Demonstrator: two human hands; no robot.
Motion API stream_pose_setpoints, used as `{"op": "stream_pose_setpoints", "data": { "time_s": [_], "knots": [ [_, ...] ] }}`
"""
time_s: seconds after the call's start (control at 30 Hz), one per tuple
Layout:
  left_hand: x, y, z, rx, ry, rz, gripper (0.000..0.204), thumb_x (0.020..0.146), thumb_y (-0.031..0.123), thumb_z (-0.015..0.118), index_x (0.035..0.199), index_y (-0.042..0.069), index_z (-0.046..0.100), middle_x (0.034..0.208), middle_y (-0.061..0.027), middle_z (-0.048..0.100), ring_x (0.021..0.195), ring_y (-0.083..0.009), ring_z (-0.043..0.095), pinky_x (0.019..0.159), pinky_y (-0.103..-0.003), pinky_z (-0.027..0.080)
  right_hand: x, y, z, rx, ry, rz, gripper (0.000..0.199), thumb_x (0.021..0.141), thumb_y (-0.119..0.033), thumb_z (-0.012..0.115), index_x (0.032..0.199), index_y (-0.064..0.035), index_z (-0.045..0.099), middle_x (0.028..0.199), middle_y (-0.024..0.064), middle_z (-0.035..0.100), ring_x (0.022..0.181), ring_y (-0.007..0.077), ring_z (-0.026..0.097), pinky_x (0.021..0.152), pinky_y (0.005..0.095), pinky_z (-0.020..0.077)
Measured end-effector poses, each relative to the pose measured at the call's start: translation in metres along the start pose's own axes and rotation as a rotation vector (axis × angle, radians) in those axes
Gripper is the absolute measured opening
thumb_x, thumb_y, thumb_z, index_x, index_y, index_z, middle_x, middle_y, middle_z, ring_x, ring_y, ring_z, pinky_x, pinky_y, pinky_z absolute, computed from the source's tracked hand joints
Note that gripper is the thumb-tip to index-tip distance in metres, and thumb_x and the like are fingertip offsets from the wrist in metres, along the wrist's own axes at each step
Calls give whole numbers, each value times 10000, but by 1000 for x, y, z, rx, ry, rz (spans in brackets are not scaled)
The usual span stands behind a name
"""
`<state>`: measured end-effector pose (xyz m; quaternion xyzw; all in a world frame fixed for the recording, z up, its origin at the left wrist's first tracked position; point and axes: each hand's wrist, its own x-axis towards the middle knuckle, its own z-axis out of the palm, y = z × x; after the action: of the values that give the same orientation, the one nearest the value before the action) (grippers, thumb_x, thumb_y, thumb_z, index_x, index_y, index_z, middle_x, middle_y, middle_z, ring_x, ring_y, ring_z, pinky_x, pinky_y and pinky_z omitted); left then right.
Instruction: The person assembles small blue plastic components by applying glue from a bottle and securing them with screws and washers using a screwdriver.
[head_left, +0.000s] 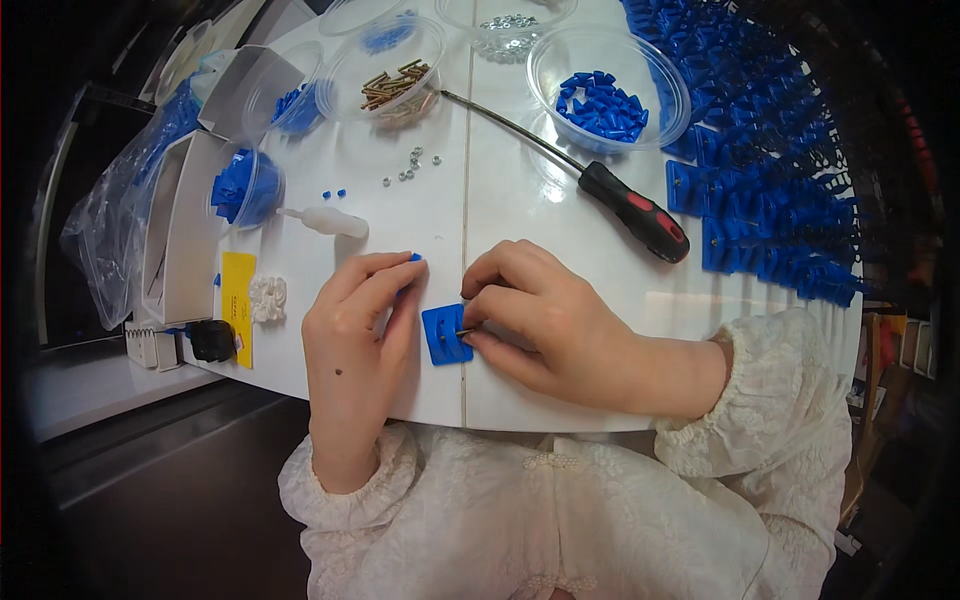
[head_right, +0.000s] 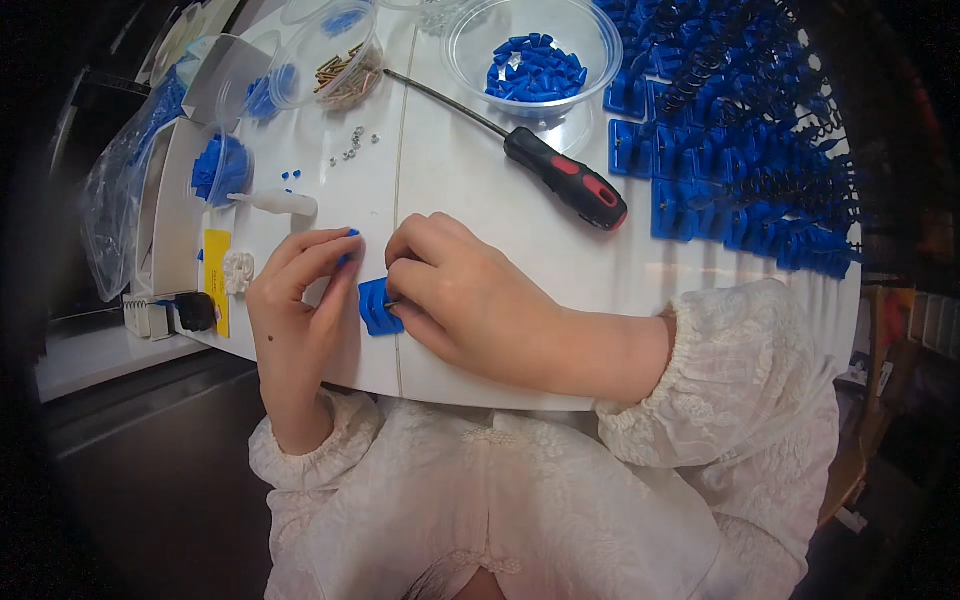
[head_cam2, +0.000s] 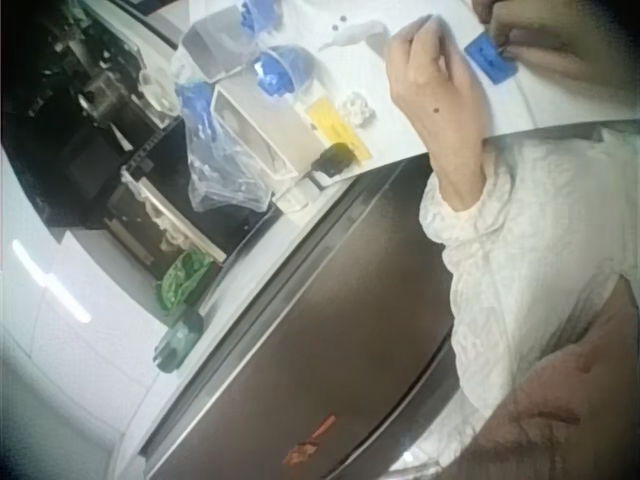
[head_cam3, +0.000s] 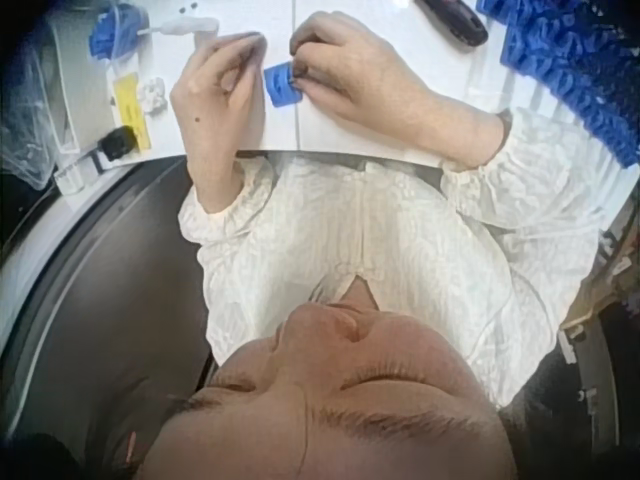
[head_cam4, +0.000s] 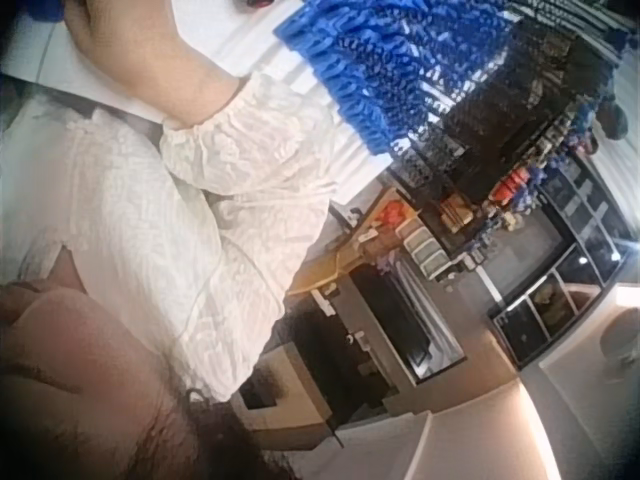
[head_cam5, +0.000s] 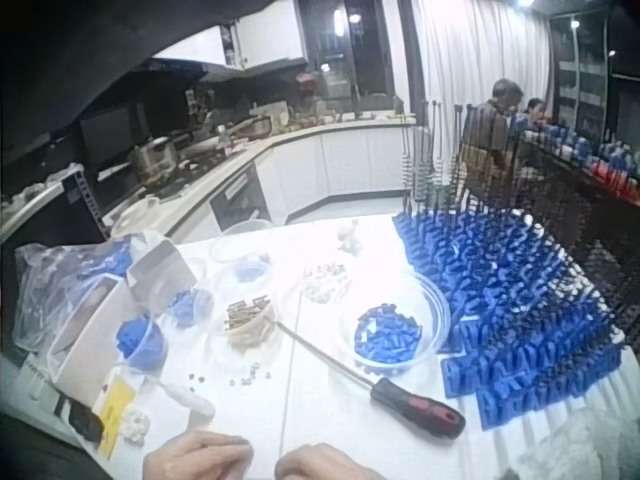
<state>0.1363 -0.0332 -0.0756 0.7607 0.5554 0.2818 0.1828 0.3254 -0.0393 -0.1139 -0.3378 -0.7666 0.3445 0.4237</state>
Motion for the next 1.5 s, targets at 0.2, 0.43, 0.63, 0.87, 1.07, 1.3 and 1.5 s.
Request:
{"op": "stream_pose_setpoints", "data": {
  "time_s": [0.2, 0.43, 0.63, 0.87, 1.07, 1.3, 1.5],
  "knots": [
    [-16, 17, 1, -247, 218, -198, 189, 736, -91, 635, 907, -28, 682, 1037, -140, 648, 875, -217, 657, 744, -284, 546, -1, 2, 2, 10, 14, -18, 152, 722, -9, 694, 841, -18, 598, 955, 105, 550, 882, 271, 549, 745, 348, 466],
    [-43, 10, -9, -169, 202, -135, 195, 726, -88, 648, 906, -28, 692, 945, -138, 665, 828, -169, 658, 737, -261, 541, 0, 2, 3, 13, 9, -21, 152, 717, -2, 690, 833, -17, 592, 948, 106, 548, 868, 270, 549, 737, 346, 464],
    [-47, 16, -15, -36, 82, -72, 226, 762, -73, 646, 976, -17, 688, 756, -80, 620, 647, -115, 575, 581, -222, 444, 1, 2, 1, -15, 3, -5, 153, 711, 4, 690, 826, -17, 591, 942, 97, 553, 851, 265, 556, 717, 340, 470],
    [-44, 15, -9, -95, 65, -119, 110, 786, -48, 644, 890, -24, 672, 719, -61, 581, 595, -105, 502, 558, -228, 404, -1, 4, 4, -16, 40, -13, 138, 710, 4, 682, 813, -12, 592, 912, 97, 564, 813, 262, 572, 684, 335, 478],
    [-35, 16, -7, -86, 41, -53, 72, 807, -32, 652, 878, -25, 658, 719, -53, 569, 617, -103, 501, 567, -227, 395, -2, 4, 5, -18, 47, -28, 126, 712, -2, 677, 799, -3, 585, 914, 100, 560, 812, 265, 566, 686, 337, 477],
    [-25, 23, -17, -16, -89, -13, 86, 809, -41, 650, 892, -23, 661, 755, -59, 555, 629, -113, 501, 568, -230, 397, -2, 3, 4, -10, 90, -50, 93, 720, -11, 646, 784, 41, 605, 914, 157, 558, 861, 321, 551, 763, 381, 482],
    [-21, 31, -16, 84, -134, 34, 105, 794, -54, 655, 893, -19, 659, 759, -68, 550, 617, -127, 515, 550, -241, 412, -3, 4, 4, -10, 71, -39, 109, 702, -8, 642, 784, 52, 603, 924, 164, 558, 869, 322, 553, 763, 375, 488]
  ]
}}
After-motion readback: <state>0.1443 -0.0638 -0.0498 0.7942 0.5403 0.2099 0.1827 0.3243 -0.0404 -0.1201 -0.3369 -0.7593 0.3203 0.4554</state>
